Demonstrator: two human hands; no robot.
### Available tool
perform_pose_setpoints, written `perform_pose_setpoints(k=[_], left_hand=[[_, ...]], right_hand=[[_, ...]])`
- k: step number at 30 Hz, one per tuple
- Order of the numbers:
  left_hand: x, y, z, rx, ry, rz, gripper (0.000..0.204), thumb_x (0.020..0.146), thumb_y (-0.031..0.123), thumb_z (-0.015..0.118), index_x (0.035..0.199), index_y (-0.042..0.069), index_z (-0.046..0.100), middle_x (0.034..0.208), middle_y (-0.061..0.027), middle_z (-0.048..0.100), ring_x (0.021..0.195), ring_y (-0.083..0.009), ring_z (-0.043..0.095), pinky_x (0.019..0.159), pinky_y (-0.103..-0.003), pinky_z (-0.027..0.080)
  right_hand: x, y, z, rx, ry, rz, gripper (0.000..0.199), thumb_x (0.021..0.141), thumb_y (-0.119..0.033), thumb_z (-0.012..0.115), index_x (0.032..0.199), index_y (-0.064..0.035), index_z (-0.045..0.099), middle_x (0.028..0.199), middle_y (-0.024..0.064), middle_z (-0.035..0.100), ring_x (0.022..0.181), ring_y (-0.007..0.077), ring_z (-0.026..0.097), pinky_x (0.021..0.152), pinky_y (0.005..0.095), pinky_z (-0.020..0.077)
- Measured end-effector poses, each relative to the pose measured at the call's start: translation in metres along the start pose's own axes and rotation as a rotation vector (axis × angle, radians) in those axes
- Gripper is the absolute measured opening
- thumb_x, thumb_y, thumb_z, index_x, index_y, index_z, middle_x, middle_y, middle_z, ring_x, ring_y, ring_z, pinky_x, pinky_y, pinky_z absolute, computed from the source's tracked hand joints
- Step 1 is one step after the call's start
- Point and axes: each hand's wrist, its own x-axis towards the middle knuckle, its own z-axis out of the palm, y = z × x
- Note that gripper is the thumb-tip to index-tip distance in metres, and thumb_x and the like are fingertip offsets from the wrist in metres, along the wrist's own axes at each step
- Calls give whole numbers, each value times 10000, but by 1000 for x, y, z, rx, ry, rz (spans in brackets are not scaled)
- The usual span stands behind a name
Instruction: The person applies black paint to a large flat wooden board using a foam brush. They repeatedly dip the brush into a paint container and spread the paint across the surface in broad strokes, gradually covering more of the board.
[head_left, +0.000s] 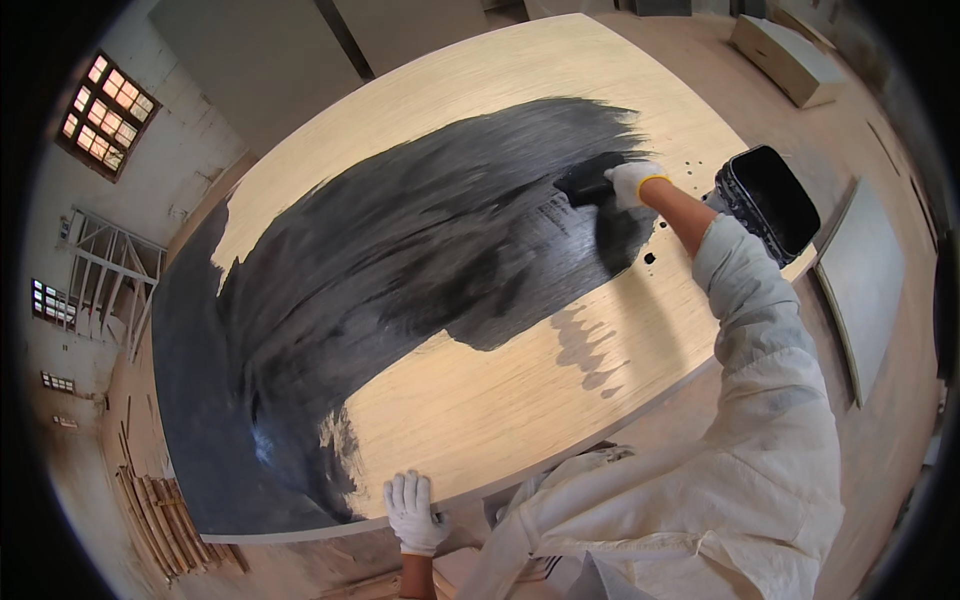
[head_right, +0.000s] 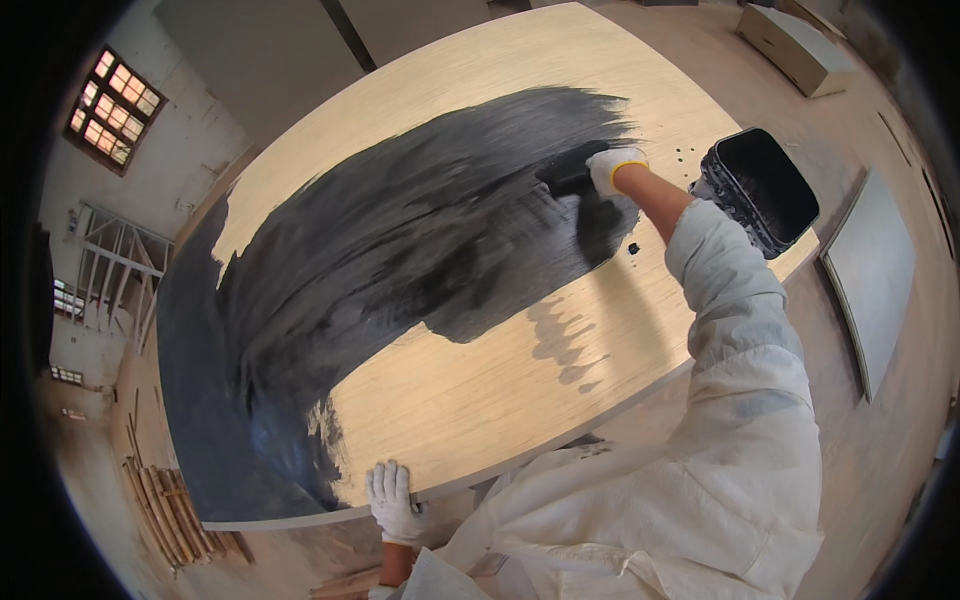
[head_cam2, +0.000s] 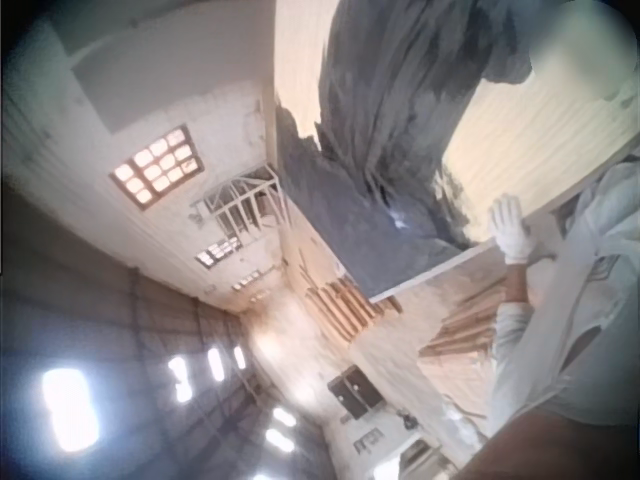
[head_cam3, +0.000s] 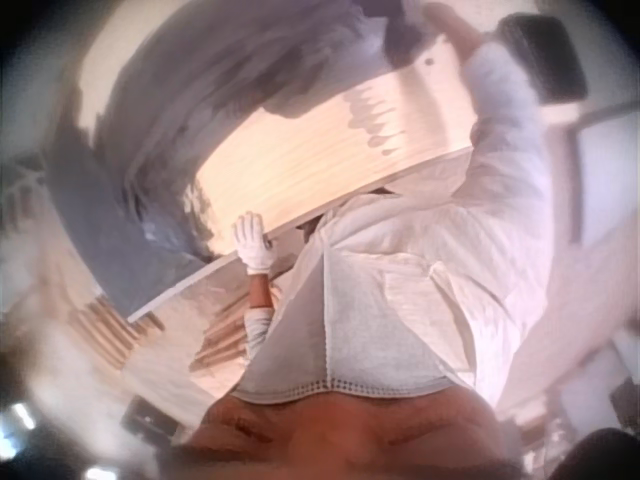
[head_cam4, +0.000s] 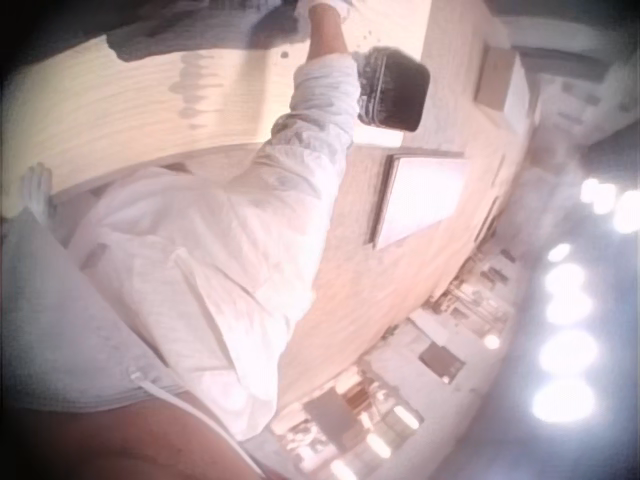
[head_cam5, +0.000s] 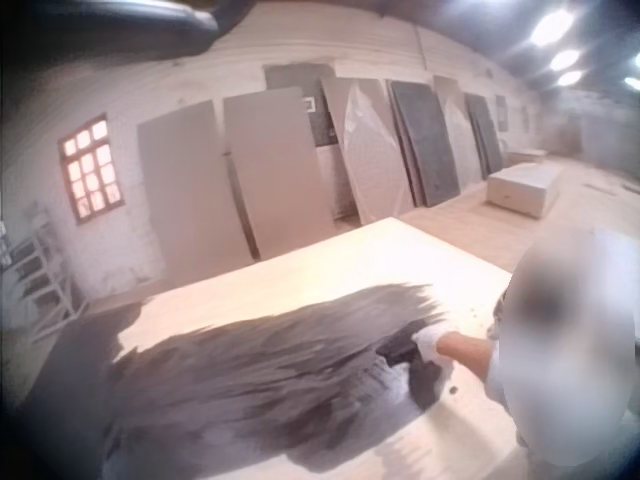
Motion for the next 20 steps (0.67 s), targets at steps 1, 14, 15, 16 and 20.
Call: perform_pose_setpoints(k=[1,14,15,16,20], left_hand=[[1,-2,2,14,-6,-2,811,619,247,759,1388,47,598,1485,-211,586,1426,-470,481,1242,-670,319],[6,-9,10,-8,36,27,803,655,237,761,1421,60,597,1539,-198,578,1469,-469,472,1256,-668,304],[-3,-6,7,-24,25,5,802,657,232,762,1423,59,599,1542,-197,578,1472,-467,471,1258,-665,305],[-5,-6,5,-36,21,-12,801,659,227,763,1424,58,602,1546,-196,577,1475,-465,470,1260,-662,306],[3,-7,1,-87,80,14,822,646,200,748,1437,43,582,1535,-207,591,1470,-478,482,1262,-668,317]], right_hand=[[14,5,-2,-41,-25,-46,640,899,-270,799,1510,-143,653,1420,161,735,1294,375,714,1045,466,593],[-43,-236,-23,69,90,-302,309,933,-175,635,1124,-80,858,1205,192,815,1125,363,797,911,489,632],[-64,-241,-24,20,46,-412,316,935,-150,625,1144,-55,843,1143,198,823,1066,367,808,860,493,639],[-84,-240,-11,-14,53,-462,388,941,-155,617,1274,-43,783,1081,183,827,1025,371,807,825,498,635],[-156,-197,14,-26,-29,-491,581,1001,-222,605,1561,-75,559,1192,178,802,1084,343,789,914,499,605]])
